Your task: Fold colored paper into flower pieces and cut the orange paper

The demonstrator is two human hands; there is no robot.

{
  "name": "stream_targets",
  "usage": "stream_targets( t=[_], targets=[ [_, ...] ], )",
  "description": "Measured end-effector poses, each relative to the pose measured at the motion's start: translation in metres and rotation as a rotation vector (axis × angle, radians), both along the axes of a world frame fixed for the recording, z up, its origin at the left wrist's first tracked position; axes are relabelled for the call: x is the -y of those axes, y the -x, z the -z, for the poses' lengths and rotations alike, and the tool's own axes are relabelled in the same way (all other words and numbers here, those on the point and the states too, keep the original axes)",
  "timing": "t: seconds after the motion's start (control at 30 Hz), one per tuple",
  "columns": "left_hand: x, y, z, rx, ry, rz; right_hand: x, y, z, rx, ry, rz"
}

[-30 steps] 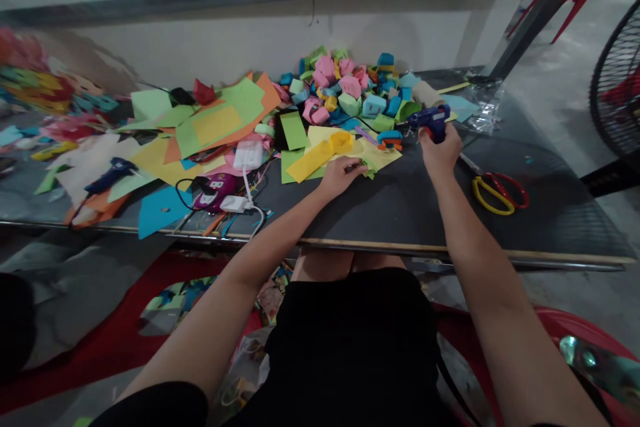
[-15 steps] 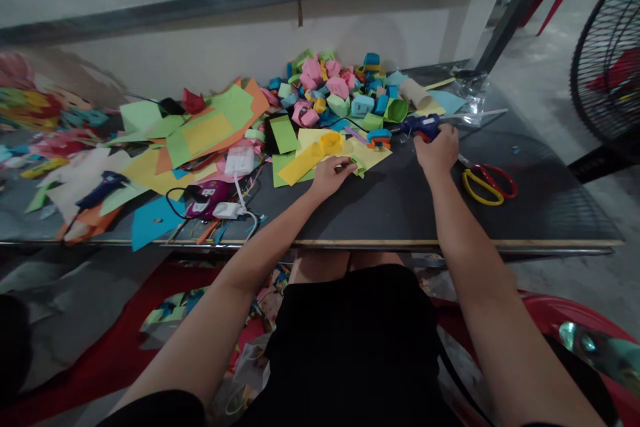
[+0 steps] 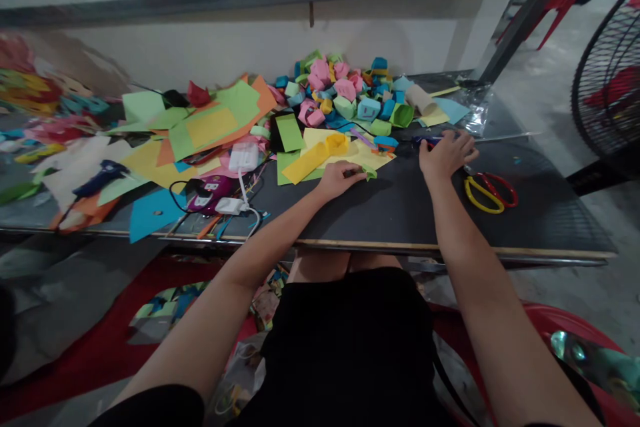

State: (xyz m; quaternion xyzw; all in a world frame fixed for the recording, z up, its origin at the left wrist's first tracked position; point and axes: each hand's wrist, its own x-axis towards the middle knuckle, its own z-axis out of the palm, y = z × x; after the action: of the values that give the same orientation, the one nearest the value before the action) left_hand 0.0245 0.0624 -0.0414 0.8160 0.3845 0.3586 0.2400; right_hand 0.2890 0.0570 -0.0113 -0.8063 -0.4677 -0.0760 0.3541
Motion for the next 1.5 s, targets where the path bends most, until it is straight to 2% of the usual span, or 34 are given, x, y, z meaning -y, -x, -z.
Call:
stream_targets(
  t=[0.1, 0.2, 0.27, 0.43, 0.53, 0.6, 0.73, 0.83, 1.0, 1.07, 1.17, 1.2, 1.27, 1.33, 1.4, 1.47, 1.5],
  targets=[
    [-0.001, 0.0, 0.0, 0.017, 0.003, -0.003, 0.003, 0.031, -0.013, 0.155, -0.045, -0.29],
    [-0.001, 0.0, 0.0, 0.069, 0.041, -0.018, -0.013, 0.062, -0.018, 0.256, 0.049, -0.681],
    [0.0, 0.0, -0.001, 0.109, 0.09, 0.003, -0.032, 0.08, -0.017, 0.301, 0.133, -0.864],
    [0.006, -0.001, -0.003, 0.118, 0.241, 0.174, -0.071, 0.108, -0.011, 0.409, 0.264, -0.997],
    [0.007, -0.002, -0.005, 0.135, 0.286, 0.189, -0.079, 0.114, -0.008, 0.307, 0.251, -1.047],
    [0.007, -0.003, -0.005, 0.153, 0.308, 0.172, -0.08, 0.114, -0.008, 0.05, 0.203, -1.059],
    [0.006, -0.004, -0.005, 0.159, 0.317, 0.174, -0.07, 0.105, -0.014, -0.599, 0.144, -1.054],
    [0.005, -0.003, -0.004, 0.172, 0.297, 0.178, -0.057, 0.096, -0.024, -0.744, 0.101, -1.063],
    [0.003, -0.002, -0.003, 0.164, 0.302, 0.173, -0.047, 0.084, -0.035, -0.597, -0.02, -1.108],
    [0.002, -0.003, -0.002, 0.151, 0.324, 0.167, -0.046, 0.083, -0.035, -0.383, 0.033, -1.15],
    [0.0, -0.004, -0.001, 0.116, 0.326, 0.171, -0.042, 0.084, -0.035, 0.097, 0.214, -1.181],
    [0.0, -0.004, -0.001, 0.104, 0.322, 0.174, -0.041, 0.084, -0.035, 0.213, 0.234, -1.182],
    [0.0, -0.003, -0.002, 0.088, 0.319, 0.171, -0.042, 0.083, -0.038, 0.314, 0.177, -1.175],
    [0.001, -0.003, -0.004, 0.072, 0.318, 0.166, -0.052, 0.076, -0.043, 0.323, 0.063, -1.102],
    [0.002, -0.002, -0.007, 0.044, 0.309, 0.16, -0.071, 0.062, -0.049, 0.332, -0.006, -0.897],
    [0.002, -0.001, -0.009, 0.024, 0.3, 0.152, -0.095, 0.044, -0.057, 0.342, 0.027, -0.643],
    [0.002, -0.001, -0.009, 0.02, 0.299, 0.147, -0.107, 0.035, -0.06, 0.355, 0.103, -0.567]
  ],
)
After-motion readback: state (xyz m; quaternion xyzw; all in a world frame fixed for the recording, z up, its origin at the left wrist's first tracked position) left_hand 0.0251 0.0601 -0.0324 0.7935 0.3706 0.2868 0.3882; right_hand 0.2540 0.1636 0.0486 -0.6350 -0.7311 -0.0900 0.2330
